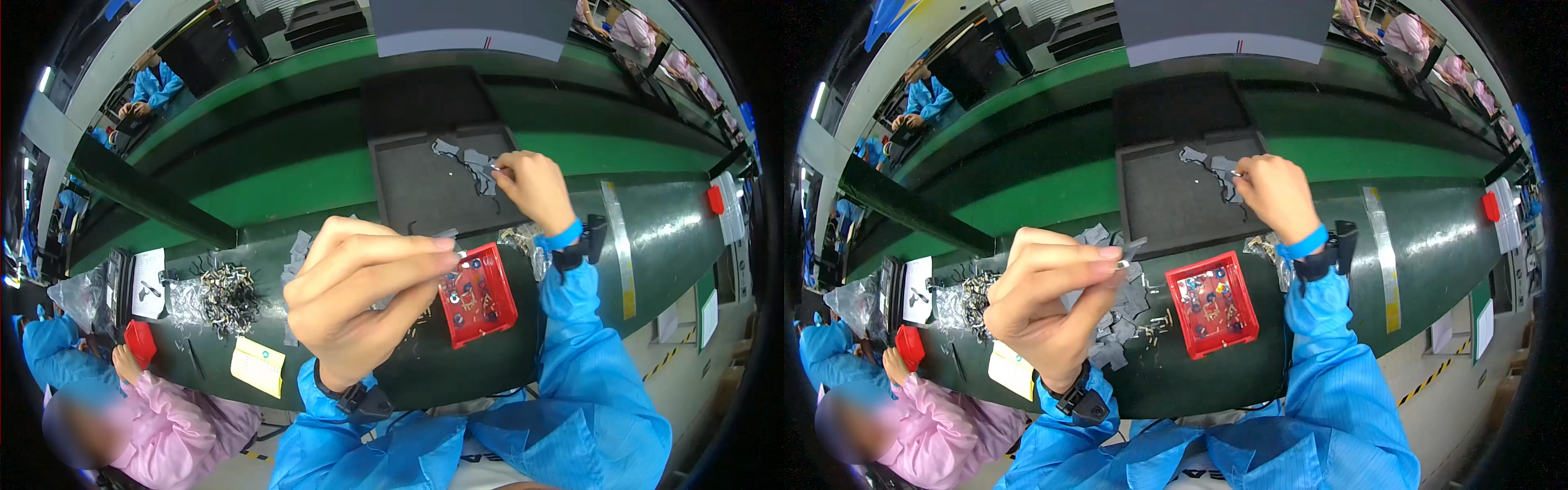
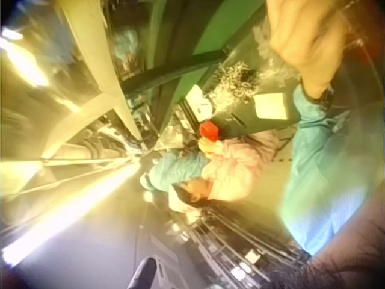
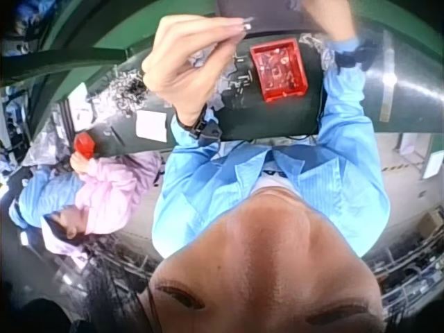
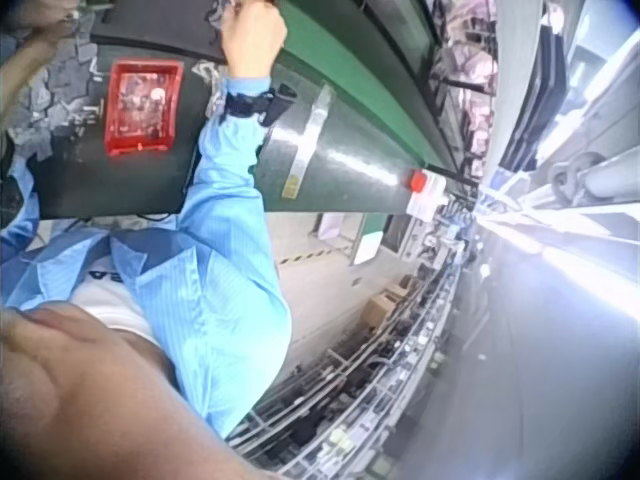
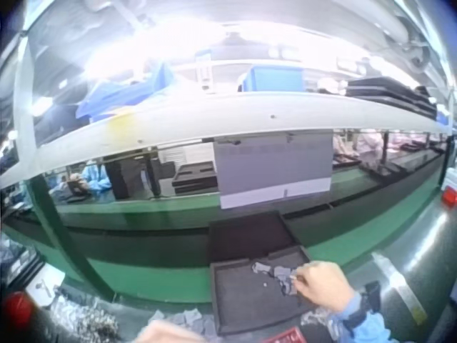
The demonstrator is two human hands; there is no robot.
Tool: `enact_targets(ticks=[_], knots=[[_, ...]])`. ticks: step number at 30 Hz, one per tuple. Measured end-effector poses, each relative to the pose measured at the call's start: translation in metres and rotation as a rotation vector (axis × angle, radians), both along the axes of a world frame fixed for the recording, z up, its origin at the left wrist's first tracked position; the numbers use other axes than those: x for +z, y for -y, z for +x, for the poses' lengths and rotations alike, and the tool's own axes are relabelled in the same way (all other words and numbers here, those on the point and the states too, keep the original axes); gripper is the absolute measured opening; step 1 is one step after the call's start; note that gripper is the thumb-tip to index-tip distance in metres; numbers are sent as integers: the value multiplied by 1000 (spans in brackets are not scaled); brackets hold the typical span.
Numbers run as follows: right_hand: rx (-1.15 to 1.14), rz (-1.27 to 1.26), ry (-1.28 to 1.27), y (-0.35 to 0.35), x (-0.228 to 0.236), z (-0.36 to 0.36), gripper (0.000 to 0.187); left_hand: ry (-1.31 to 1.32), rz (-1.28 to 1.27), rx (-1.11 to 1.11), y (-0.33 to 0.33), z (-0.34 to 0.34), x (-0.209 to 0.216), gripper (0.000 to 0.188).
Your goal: Manually assembling small plastic and metal electronic components on an industrial assembly line.
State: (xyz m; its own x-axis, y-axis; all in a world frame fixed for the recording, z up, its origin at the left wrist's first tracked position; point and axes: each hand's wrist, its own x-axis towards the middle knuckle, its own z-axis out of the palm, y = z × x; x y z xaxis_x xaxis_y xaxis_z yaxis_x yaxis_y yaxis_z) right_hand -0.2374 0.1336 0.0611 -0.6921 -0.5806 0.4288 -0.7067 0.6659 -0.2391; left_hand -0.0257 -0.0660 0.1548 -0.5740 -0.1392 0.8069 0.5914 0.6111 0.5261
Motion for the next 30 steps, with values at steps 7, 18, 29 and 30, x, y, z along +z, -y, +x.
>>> enact_targets(ticks=[7, 18, 29, 30], knots=[[427, -10, 494, 20, -14, 6, 32, -32, 84, 73, 8, 6, -1, 33], [112, 85, 255, 50, -28, -67, 29, -109, 211, 138, 24, 16, 0, 32], [19, 28, 579, 95, -53, -99, 33, -72, 213, 161, 20, 20, 5, 29], [17, 32, 572, 85, -46, -98, 33, -65, 213, 156, 19, 19, 5, 29]])
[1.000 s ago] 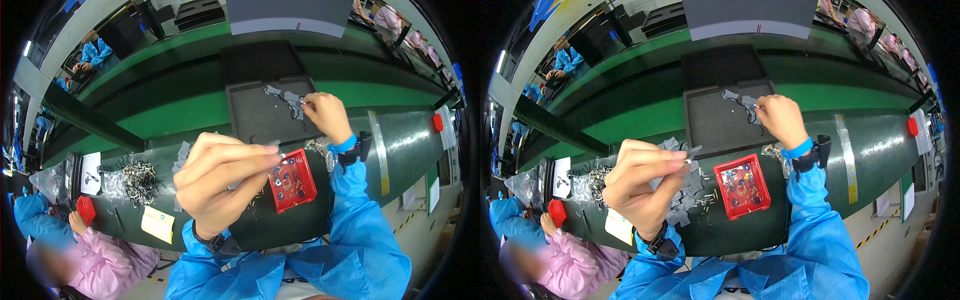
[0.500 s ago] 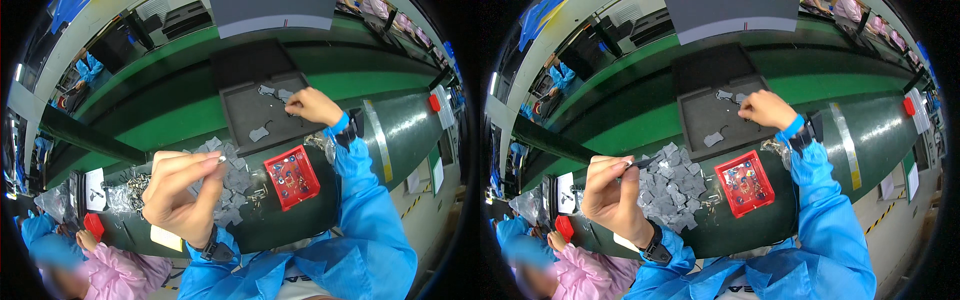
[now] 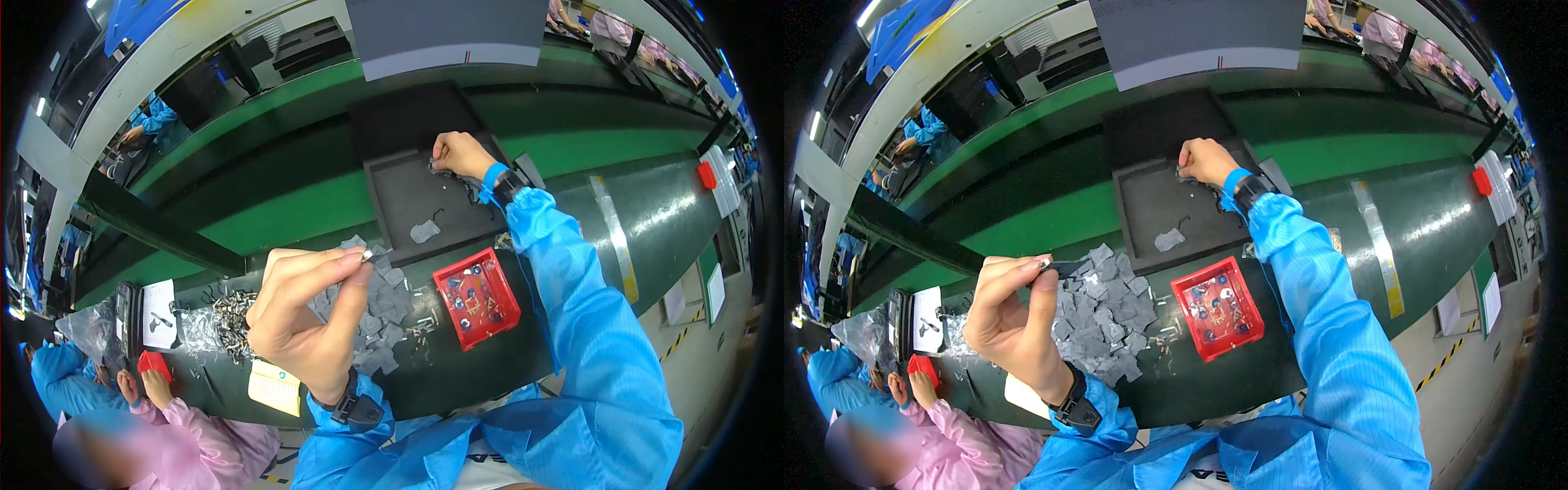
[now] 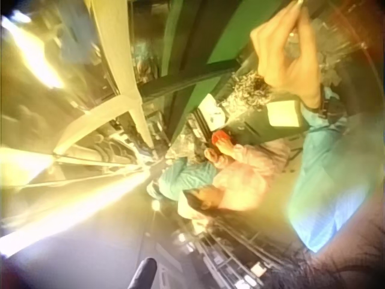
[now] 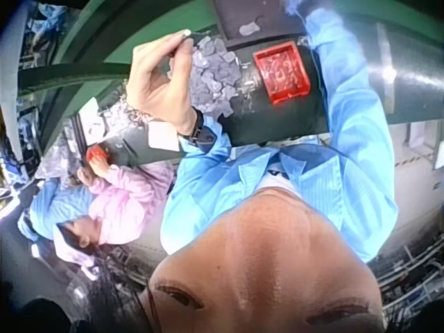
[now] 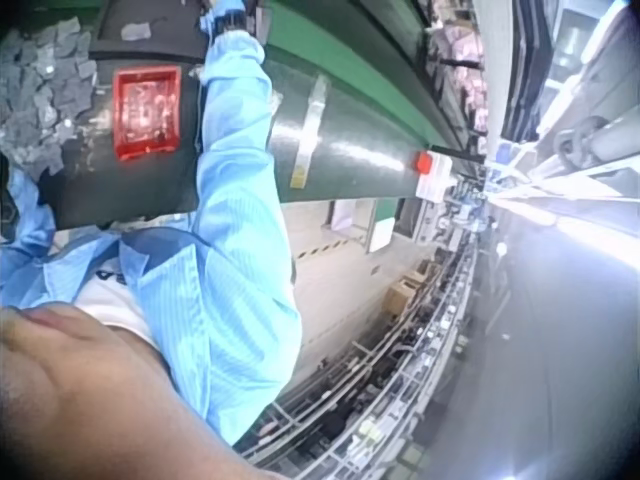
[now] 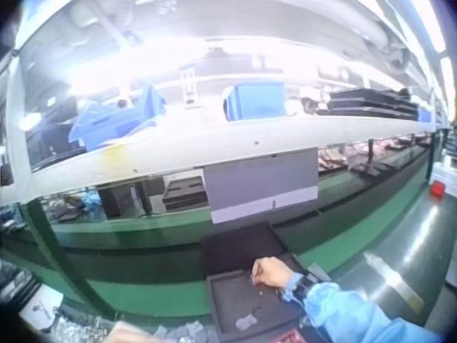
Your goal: Manually assembling small plastic and metal electronic components on an industrial assembly line.
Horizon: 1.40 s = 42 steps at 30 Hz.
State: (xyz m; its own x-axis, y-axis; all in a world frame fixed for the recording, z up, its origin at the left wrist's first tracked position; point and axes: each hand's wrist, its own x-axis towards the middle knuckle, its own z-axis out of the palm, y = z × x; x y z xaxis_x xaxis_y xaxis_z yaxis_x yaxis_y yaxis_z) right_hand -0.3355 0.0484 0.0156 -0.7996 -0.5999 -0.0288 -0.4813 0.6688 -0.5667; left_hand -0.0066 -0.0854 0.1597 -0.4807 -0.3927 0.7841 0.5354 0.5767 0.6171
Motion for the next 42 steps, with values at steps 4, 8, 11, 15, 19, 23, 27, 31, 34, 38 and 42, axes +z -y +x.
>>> enact_targets(ticks=[4, 8, 11, 15, 19, 23, 27, 31, 34, 38, 42], knots=[[131, -799, -6, -26, 57, 47, 15, 23, -11, -19, -2, -4, 0, 28], [199, -971, -71, -52, 104, 122, 14, 51, -4, -43, -4, -9, -2, 27], [275, -1154, -49, -54, 107, 160, 14, 85, -67, -50, -8, -11, -2, 28], [294, -1193, -150, -57, 106, 176, 19, 94, -170, -47, -10, -19, -6, 29], [285, -1124, -243, -59, 113, 180, 21, 92, -195, -69, -12, -21, -8, 31], [269, -1101, -277, -61, 113, 182, 22, 109, -236, -89, -12, -21, -8, 32], [282, -1087, -305, -63, 115, 184, 22, 111, -251, -101, -14, -23, -9, 32], [181, -822, -424, -57, 112, 172, 18, 120, -256, -92, -12, -20, -8, 32], [32, -532, -273, -55, 73, 129, 19, 119, -227, -89, -14, -21, -9, 31], [-29, -412, 4, -61, 10, 86, 22, 111, -228, -90, -14, -23, -9, 30], [-35, -391, -129, -62, -17, 68, 22, 113, -221, -68, -11, -20, -9, 31]])
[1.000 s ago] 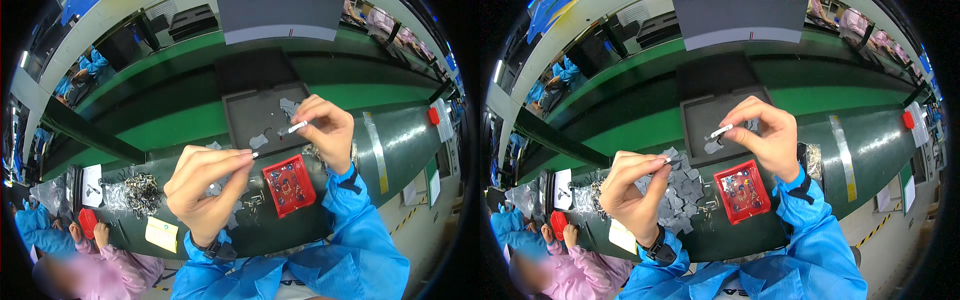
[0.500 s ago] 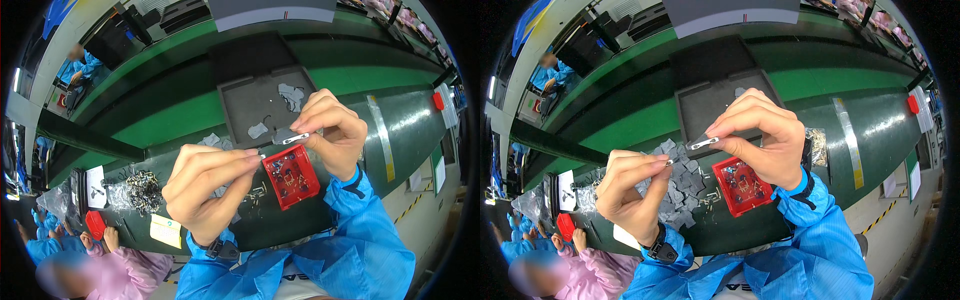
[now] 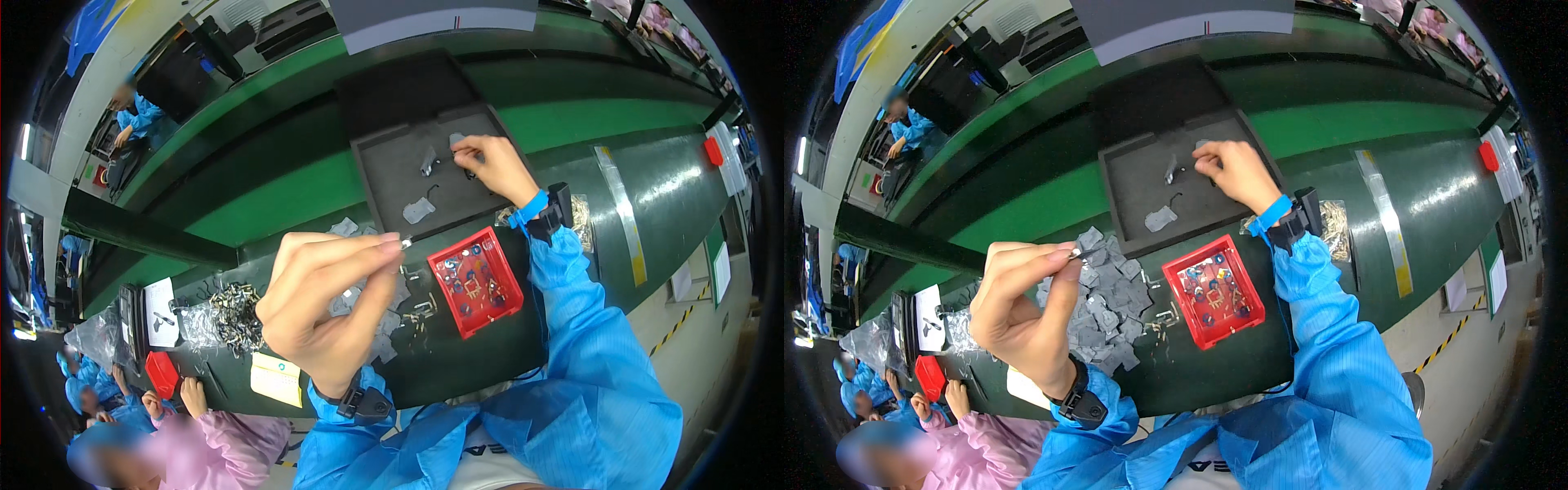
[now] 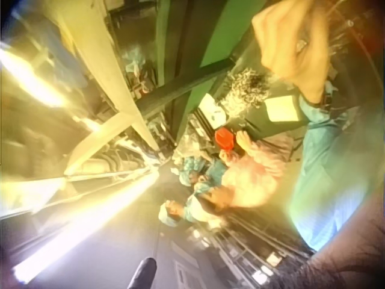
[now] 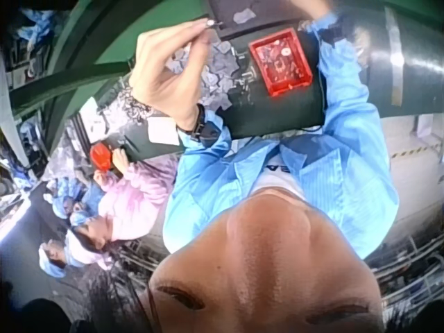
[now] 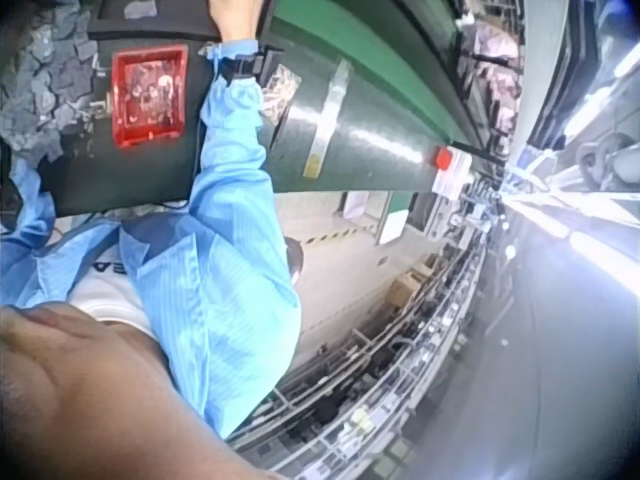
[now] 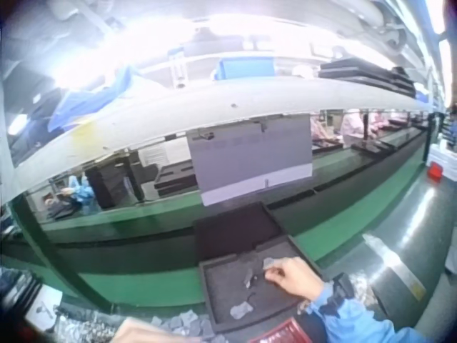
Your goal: Manually assembling small plastic and metal electronic components on an industrial assembly line.
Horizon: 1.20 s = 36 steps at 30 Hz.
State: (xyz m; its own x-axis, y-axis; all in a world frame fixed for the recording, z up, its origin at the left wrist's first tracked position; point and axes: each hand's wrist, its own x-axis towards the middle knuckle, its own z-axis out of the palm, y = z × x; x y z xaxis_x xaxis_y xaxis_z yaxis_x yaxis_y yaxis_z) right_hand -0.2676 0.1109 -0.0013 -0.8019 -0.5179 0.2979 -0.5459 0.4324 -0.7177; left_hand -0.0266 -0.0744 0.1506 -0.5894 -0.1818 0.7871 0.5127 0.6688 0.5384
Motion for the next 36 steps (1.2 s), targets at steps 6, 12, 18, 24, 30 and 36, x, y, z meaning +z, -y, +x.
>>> enact_targets(ticks=[6, 12, 18, 24, 30, 36], knots=[[-162, 391, -373, -27, -6, -1, 32, 14, 62, -3, 1, 2, 2, 32], [-174, 472, -355, -39, -10, -16, 37, -8, 40, 24, -1, 0, 0, 31], [-145, 423, -449, -15, 8, 1, 29, -15, 51, 28, 0, 2, 1, 31], [-262, 566, -599, 12, -10, 0, 31, -1, 57, 37, 0, 3, 1, 30], [-142, 597, -639, 13, -17, 10, 19, 2, 34, 76, 2, 4, 3, 30], [-184, 460, -505, 12, -6, 6, 32, -13, 45, 49, 1, 1, -1, 30]])
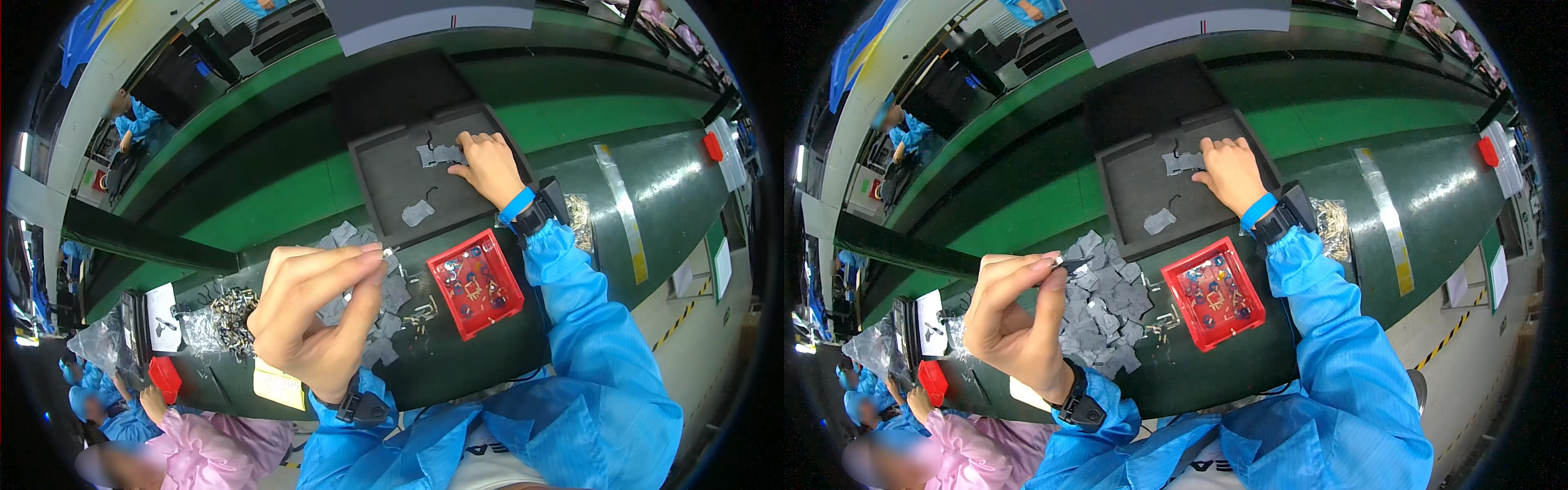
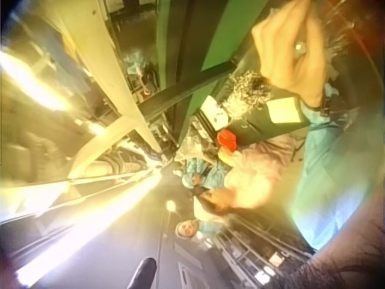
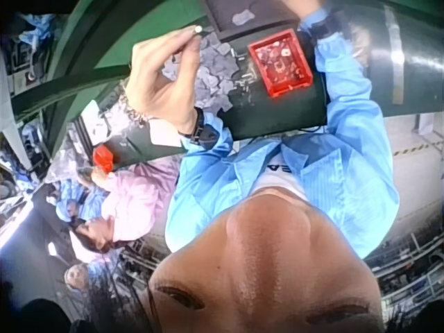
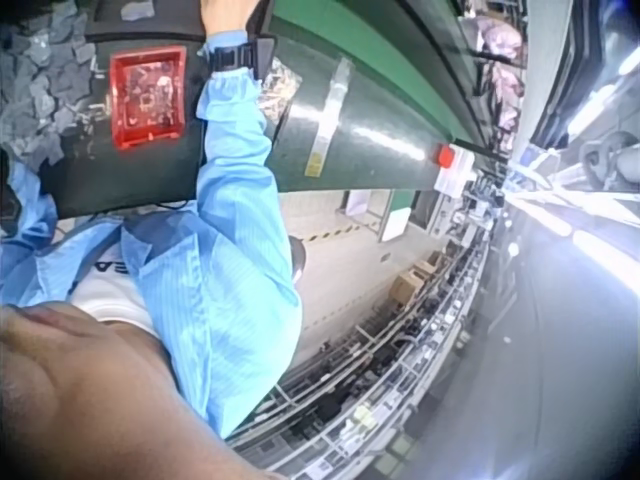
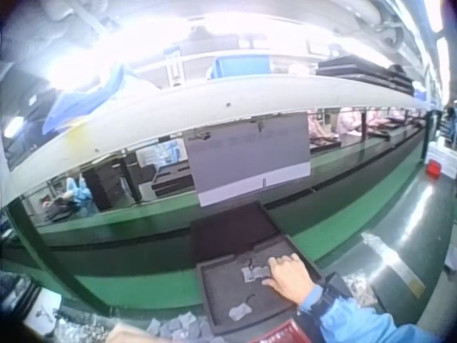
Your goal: Manually assembling small plastic and metal electronic components on an industrial assembly line.
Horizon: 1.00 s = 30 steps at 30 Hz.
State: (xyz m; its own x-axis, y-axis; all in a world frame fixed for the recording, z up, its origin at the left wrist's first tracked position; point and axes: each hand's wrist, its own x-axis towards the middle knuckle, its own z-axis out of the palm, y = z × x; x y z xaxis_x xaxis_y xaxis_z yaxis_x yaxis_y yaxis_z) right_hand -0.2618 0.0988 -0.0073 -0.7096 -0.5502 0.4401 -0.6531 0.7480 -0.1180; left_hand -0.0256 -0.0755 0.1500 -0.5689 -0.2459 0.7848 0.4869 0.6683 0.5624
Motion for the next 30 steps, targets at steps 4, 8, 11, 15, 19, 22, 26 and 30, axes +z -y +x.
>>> enact_targets(ticks=[4, 8, 11, 15, 19, 22, 26, 30], knots=[[29, 38, -9, 2, -1, -3, 36, -2, 4, 4, 0, -1, 1, 30], [43, -81, 13, -5, 5, -6, 43, -6, -13, 6, 0, -1, 2, 30], [106, -400, 327, -9, 22, -2, 38, -4, 7, 14, -1, -1, 0, 30], [322, -671, 559, -18, 69, 15, 20, 6, -1, 21, 0, -2, 1, 30], [478, -847, 558, -22, 107, 57, 19, 33, -12, 15, -1, -5, 0, 30], [663, -906, 468, -20, 121, 78, 16, 53, -28, 1, -2, -8, -1, 30], [745, -851, 324, -23, 136, 91, 20, 63, -62, -14, -2, -7, -2, 30], [743, -867, 302, -27, 139, 95, 20, 61, -57, -31, -3, -9, -3, 30]])
